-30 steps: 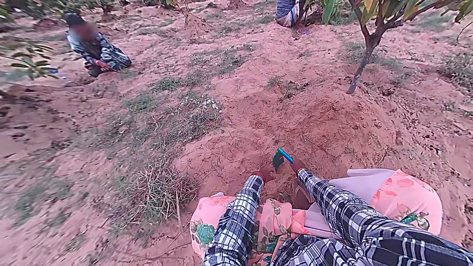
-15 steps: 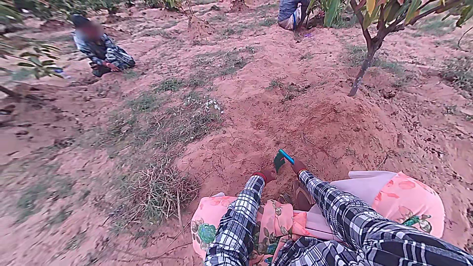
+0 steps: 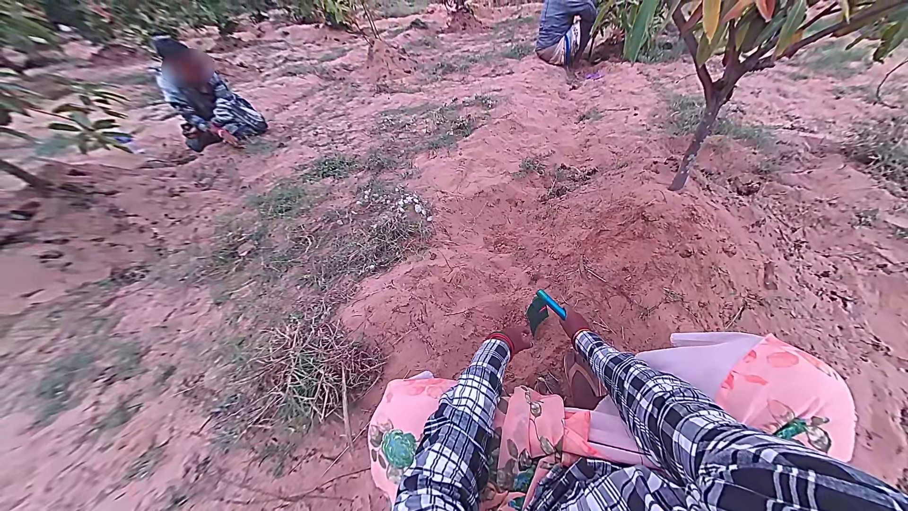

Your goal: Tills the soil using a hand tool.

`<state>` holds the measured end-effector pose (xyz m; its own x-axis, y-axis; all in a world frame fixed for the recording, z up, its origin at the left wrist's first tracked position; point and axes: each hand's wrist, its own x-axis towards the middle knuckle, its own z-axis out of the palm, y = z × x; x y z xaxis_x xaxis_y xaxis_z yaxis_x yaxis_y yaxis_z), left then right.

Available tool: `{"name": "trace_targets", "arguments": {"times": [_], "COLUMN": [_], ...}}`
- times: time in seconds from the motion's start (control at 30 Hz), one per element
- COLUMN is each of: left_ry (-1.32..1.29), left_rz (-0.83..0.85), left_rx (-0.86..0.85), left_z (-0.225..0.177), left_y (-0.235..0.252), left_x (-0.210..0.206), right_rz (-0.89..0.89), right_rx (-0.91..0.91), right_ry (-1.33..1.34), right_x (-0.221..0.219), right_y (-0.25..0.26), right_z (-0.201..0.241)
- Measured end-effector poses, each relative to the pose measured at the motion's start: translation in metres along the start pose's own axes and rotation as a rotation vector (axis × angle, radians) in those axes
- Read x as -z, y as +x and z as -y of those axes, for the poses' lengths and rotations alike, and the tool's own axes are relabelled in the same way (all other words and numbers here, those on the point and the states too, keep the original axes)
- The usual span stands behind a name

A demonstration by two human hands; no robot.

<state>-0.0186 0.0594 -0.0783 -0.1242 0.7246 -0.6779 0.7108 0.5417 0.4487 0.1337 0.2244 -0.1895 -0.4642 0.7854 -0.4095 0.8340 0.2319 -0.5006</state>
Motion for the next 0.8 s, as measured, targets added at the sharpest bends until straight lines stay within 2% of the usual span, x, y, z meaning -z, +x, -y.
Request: {"name": "trace_targets", "arguments": {"times": [0.8], "left_ry": [0.022], "left_rz": [-0.001], "left_rx": [0.008], "left_z": [-0.0013], "left_y": [-0.0016], "left_x": [0.0005], "right_rz": [0.000], "right_rx": [-0.002], "right_ry": [-0.004], "right_x": [-0.0002], "right_y": [0.0004], "right_z": [0.0003]}}
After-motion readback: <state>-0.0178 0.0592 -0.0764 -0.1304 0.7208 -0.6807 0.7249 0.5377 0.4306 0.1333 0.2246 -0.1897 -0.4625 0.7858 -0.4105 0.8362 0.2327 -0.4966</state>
